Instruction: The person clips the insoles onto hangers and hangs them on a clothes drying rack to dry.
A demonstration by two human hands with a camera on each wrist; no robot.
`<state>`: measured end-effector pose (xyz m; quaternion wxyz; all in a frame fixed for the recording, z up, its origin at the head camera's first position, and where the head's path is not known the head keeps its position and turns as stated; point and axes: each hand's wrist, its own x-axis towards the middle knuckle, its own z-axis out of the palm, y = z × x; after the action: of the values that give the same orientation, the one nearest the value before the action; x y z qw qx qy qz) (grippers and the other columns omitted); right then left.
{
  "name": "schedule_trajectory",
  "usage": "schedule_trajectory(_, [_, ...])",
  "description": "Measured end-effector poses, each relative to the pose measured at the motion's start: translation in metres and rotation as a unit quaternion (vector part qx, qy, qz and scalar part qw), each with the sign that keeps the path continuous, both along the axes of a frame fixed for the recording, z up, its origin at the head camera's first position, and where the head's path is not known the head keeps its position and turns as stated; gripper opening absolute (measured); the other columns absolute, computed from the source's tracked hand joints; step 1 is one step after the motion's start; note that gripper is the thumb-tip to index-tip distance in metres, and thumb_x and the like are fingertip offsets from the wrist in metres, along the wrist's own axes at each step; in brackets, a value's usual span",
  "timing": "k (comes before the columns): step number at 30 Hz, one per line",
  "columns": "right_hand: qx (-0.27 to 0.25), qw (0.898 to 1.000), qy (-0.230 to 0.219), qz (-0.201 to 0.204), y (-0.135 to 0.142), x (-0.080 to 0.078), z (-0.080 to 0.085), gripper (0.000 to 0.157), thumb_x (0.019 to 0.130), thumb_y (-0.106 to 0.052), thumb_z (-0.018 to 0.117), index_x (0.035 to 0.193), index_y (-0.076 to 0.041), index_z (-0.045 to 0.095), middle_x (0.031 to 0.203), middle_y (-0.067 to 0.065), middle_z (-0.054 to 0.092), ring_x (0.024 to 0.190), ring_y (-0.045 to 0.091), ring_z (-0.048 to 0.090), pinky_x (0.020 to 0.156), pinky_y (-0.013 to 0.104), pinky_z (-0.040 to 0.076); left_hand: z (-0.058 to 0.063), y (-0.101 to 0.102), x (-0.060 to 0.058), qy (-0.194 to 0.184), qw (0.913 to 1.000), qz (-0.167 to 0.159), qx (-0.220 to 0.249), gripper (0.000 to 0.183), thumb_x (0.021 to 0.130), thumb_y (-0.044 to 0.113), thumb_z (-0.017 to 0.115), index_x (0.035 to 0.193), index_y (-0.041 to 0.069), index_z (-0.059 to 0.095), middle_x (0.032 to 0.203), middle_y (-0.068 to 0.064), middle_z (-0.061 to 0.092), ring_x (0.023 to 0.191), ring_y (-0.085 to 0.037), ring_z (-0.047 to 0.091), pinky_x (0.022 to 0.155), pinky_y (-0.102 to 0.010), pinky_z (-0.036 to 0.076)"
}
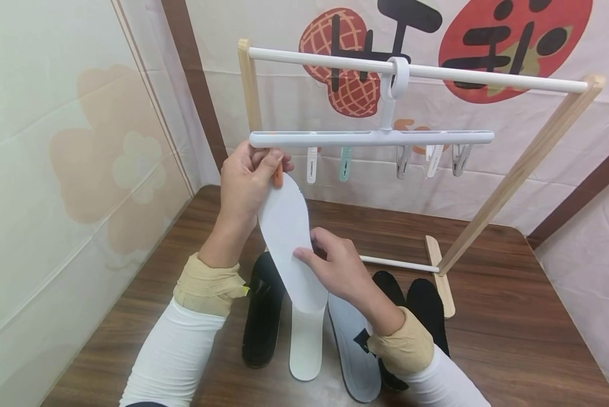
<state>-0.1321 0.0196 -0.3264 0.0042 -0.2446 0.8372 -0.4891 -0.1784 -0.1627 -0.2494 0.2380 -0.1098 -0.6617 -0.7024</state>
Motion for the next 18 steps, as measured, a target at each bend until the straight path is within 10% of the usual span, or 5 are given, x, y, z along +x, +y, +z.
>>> schedule_trajectory(18, [0.003,1.000,0.006,-0.002,-0.0030,0.0026,-0.0002,0.026,0.092,-0.019,0.076,0.115,-0.009,0.067,0.104,0.006,0.074,0.081,0.018,0.069,0.070,0.034,0.061,0.0024,0.0016,0.0048,-0.001,1.0000,0.001,-0.001,0.028,0.098,0.011,0.067,0.124,0.000,0.063,0.086,-0.002,0.072,0.078,-0.014,0.073,0.079,-0.027,0.056])
